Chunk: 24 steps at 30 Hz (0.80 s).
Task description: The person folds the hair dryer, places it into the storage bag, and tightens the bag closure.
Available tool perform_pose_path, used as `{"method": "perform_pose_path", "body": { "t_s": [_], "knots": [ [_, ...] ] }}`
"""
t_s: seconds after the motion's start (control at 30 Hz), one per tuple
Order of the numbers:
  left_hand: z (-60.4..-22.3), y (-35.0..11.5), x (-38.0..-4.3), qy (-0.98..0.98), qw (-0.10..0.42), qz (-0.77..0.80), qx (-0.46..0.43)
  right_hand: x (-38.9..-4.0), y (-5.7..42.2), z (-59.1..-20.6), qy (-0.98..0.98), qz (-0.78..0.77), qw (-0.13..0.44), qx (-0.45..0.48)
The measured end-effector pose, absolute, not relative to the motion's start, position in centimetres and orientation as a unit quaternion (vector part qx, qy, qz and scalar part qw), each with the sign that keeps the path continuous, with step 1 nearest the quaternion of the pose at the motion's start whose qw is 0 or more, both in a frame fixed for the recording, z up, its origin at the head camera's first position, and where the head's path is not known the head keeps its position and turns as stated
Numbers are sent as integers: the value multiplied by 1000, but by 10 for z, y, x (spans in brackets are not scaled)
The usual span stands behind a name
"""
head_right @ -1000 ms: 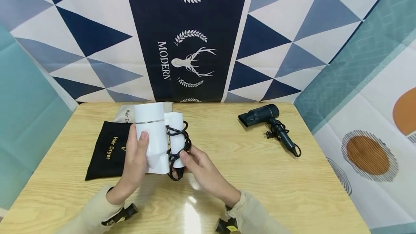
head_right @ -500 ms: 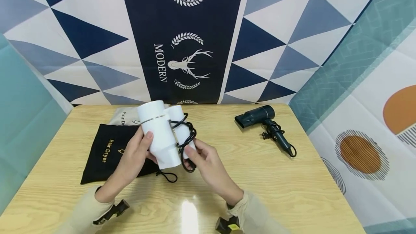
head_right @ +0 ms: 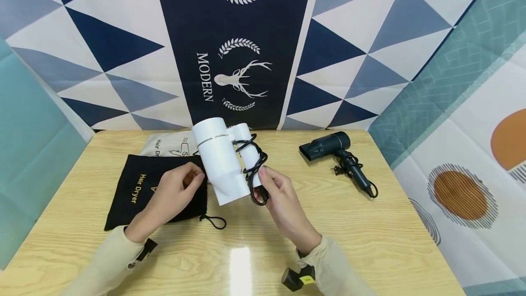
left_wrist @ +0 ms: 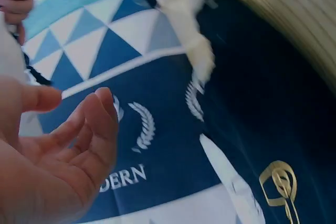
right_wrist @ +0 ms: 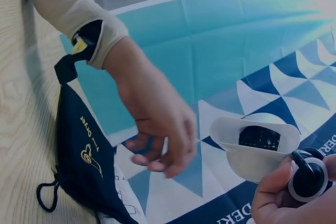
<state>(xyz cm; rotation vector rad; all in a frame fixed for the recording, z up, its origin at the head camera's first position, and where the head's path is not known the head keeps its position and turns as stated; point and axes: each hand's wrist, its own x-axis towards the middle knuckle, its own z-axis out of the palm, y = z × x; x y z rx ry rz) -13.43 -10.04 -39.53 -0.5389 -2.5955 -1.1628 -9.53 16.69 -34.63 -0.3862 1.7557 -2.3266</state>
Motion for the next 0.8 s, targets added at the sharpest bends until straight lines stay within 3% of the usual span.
{"method": "perform_pose_path", "body": {
  "t_s": [0.13, 0.43, 0.8],
  "knots": [
    [-407, -105, -147, -931, 98, -313, -162, -95, 171, -344, 604, -781, 88, -130],
    [-429, -106, -166, -972, -68, -190, -123, -90, 178, -342, 627, -767, 73, -111],
    [-433, -114, -175, -949, -154, -233, -144, -92, 179, -342, 642, -756, 81, -99]
  ]
}}
